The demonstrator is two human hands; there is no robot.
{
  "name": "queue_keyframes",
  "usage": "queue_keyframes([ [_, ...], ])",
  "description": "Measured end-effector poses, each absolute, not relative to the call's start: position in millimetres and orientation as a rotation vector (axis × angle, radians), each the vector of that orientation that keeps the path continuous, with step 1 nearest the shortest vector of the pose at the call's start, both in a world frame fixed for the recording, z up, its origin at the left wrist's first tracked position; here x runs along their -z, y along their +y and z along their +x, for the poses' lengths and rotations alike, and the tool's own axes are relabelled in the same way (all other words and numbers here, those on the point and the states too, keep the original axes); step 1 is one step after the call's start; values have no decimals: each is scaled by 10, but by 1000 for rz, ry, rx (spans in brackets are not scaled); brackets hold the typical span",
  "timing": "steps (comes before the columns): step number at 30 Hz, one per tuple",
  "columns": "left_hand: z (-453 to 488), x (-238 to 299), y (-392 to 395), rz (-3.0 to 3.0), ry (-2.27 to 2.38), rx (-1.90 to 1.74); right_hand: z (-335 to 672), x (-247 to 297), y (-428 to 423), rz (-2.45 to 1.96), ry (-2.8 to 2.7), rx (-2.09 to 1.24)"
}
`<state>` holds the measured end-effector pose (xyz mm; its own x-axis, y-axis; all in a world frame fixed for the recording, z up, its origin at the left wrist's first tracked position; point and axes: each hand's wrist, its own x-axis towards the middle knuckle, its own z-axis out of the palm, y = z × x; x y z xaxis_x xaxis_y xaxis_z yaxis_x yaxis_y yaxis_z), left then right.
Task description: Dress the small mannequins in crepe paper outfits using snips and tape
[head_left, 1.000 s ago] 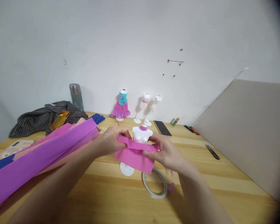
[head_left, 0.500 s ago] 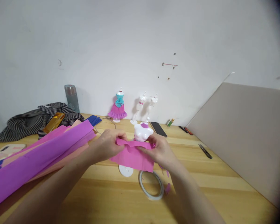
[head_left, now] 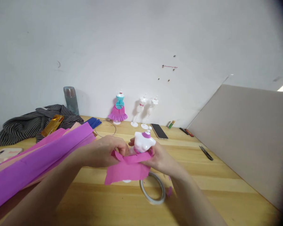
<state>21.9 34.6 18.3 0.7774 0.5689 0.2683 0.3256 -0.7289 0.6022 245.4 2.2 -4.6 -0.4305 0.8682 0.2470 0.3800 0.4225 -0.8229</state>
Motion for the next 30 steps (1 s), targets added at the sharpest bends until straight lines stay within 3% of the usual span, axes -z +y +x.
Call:
queue_keyframes([
  [11,219,-103,448,2489,707,-446,2378,297,170,-1109,-1880,-662],
  [23,223,71,626,2550,525,-421,2404,497,328,-742,-1794,-1149],
  [27,252,73,600,2593,464,-440,2439,538,337,-752,-1613,-1290],
  [30,277,70,584,2603,448,-388,2431,608,369,-910,-1504,-1218],
])
